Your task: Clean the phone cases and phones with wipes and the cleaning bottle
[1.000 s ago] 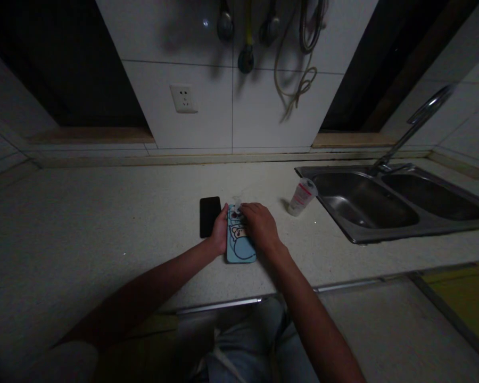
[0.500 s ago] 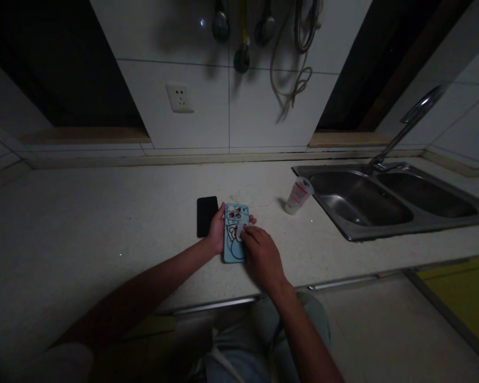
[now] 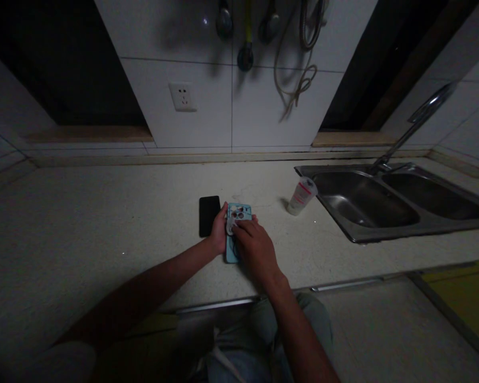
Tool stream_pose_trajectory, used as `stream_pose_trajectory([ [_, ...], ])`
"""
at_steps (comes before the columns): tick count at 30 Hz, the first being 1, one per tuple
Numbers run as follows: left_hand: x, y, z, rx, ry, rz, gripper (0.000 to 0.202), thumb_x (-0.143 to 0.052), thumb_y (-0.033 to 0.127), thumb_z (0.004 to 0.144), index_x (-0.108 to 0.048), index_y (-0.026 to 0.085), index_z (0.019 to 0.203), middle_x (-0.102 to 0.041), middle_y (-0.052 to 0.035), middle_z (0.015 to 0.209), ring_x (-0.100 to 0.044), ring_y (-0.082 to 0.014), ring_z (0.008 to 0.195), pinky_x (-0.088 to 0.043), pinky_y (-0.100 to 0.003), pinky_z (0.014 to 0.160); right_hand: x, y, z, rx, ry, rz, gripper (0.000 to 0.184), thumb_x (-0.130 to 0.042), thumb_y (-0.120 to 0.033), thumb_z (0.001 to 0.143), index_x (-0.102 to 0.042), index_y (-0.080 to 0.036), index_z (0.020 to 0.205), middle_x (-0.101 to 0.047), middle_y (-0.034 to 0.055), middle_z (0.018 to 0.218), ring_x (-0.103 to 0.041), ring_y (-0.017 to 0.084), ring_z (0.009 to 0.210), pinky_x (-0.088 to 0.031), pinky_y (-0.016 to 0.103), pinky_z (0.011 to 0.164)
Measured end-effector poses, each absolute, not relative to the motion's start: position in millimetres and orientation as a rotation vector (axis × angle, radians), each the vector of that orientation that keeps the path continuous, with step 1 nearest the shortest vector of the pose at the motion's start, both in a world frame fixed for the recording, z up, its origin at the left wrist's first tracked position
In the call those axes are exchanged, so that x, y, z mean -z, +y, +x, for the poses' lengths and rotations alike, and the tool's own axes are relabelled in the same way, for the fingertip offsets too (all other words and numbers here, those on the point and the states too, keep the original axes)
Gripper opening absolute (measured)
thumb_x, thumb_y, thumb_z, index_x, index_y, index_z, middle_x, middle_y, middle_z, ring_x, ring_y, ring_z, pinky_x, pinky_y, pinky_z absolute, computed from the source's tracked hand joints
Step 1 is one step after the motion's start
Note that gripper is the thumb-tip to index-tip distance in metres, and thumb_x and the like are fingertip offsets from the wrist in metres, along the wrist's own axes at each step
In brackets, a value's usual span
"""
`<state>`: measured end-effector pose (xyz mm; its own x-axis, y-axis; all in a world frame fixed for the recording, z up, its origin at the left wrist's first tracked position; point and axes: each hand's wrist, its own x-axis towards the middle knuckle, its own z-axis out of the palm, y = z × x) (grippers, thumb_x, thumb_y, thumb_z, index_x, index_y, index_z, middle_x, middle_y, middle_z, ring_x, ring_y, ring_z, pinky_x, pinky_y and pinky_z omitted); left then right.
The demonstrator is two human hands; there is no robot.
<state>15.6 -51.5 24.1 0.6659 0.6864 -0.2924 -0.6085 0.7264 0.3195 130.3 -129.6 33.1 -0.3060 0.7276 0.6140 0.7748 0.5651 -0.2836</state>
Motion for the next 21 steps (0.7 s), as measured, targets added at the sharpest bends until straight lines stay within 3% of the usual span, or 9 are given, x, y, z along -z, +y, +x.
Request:
stream_pose_trajectory([
  [5,-24.6,-51.7,15.7,-0.783,0.446,0.183,0.069,-0.032,0.064,0.096,-0.069,0.007,0.105,-0.074,-0.0191,0.090,-0.072,-0.0301,0.090,-0.055,-0.044,0.085,-28.3,-140.3,133.7,0.044,-2.103,-1.210,0.029,-0.053,-0.010,0.090,-0.071,-0.019,0.111,-0.069,0.0147,0.110,-0.063,0.028,0.100,-0.058,0.046,0.083],
  [10,-26.7,-53.5,14.2,-0.789,0.436,0.177,0.065,-0.034,0.064,0.096,-0.067,0.008,0.108,-0.074,-0.0183,0.091,-0.072,-0.0270,0.085,-0.056,-0.044,0.082,-24.3,-175.6,132.7,0.011,-2.195,-1.130,0.028,-0.053,-0.010,0.091,-0.068,-0.020,0.113,-0.068,0.0120,0.100,-0.060,0.024,0.088,-0.055,0.036,0.071],
  [21,-27.0,-53.4,12.6,-0.755,0.440,0.216,0.069,-0.030,0.066,0.096,-0.069,0.008,0.101,-0.074,-0.0183,0.092,-0.072,-0.0260,0.079,-0.056,-0.040,0.077,-13.2,-162.4,176.8,0.000,-2.049,-1.363,0.023,-0.054,-0.017,0.095,-0.069,-0.019,0.112,-0.066,0.0121,0.100,-0.060,0.025,0.092,-0.055,0.039,0.076],
])
